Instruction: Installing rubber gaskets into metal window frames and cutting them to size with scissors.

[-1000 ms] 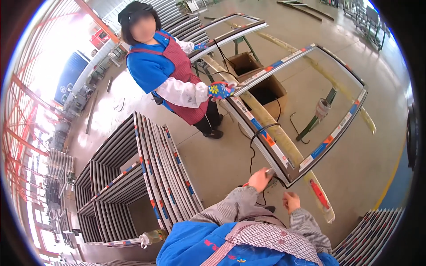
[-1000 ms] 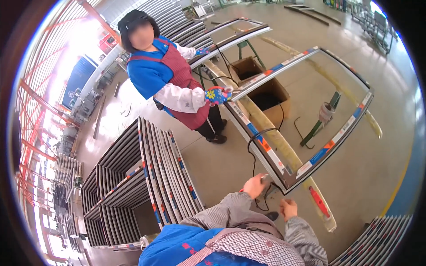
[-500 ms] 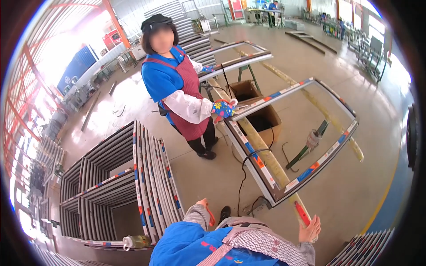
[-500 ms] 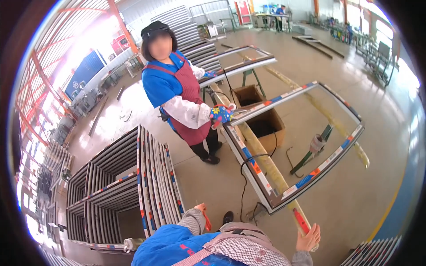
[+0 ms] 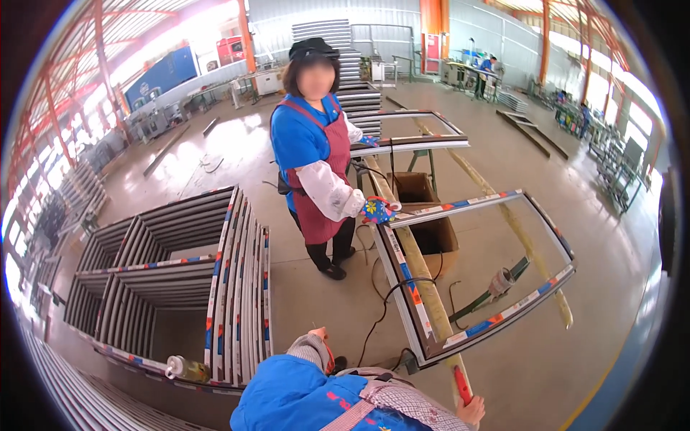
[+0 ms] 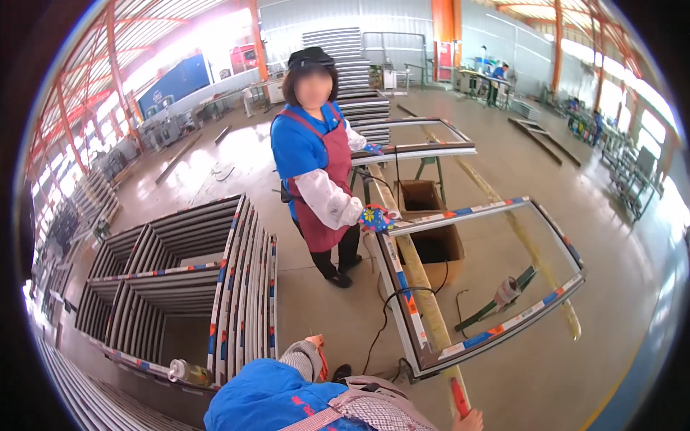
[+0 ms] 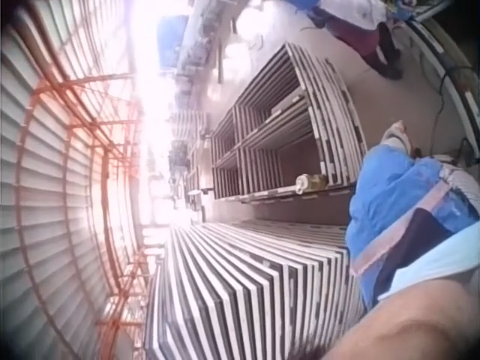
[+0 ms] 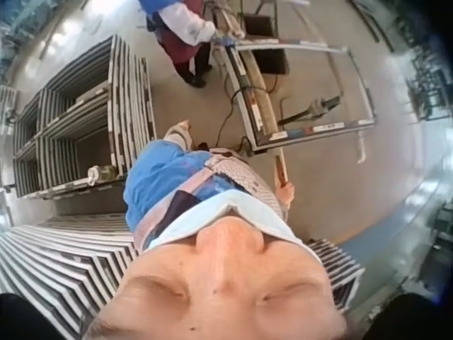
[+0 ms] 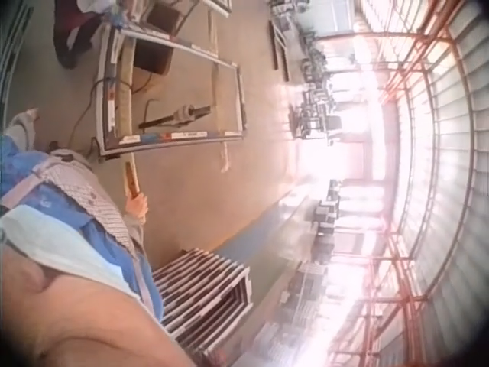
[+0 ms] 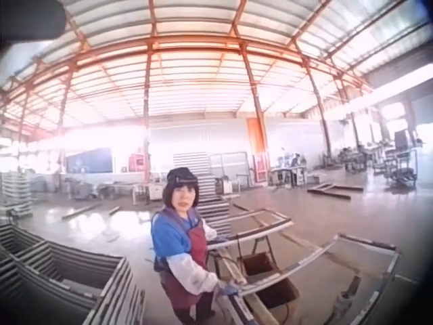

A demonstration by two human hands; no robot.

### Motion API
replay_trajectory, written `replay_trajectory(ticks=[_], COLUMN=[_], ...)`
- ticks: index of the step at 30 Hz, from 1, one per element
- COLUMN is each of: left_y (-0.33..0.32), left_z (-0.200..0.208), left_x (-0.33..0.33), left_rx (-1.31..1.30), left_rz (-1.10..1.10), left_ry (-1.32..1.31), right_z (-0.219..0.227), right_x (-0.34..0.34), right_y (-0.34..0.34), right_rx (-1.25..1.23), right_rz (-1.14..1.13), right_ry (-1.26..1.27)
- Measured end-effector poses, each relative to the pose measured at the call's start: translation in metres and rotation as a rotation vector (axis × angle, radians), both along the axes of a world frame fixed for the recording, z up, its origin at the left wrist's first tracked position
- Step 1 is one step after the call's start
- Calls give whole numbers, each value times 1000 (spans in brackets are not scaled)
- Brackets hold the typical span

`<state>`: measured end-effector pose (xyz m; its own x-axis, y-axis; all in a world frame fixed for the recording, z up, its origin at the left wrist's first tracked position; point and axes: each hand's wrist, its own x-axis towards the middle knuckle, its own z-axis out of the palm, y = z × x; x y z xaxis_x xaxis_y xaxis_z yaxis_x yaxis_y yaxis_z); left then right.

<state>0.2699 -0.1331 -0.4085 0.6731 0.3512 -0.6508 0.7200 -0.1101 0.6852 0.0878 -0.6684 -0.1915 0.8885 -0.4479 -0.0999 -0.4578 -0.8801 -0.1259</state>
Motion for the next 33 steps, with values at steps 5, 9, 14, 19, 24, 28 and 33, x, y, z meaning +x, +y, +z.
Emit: replay_trajectory(ticks=[5, 9, 14, 19, 24, 28, 33], left_y=[-3, -12, -6, -19, -27, -11, -14], left_z=[7, 20, 11, 22, 42, 18, 9], left_x=[4, 7, 5, 5, 3, 9, 8], left_rx=[87, 135, 175, 57, 76, 23, 95], left_rz=[-49, -197, -76, 208, 233, 386, 200], left_ry=[145, 209, 210, 259, 193, 245, 262], right_z=[19, -32, -51, -59, -62, -59, -47], right_x=[12, 16, 16, 10, 14, 17, 15], right_y=[14, 0, -6, -11, -7, -3, 2], right_rx=[92, 63, -55, -40, -34, -63, -49], right_rz=[58, 39, 45, 36, -17, 7, -41], right_ry=[28, -150, -356, -339, -270, -367, -287])
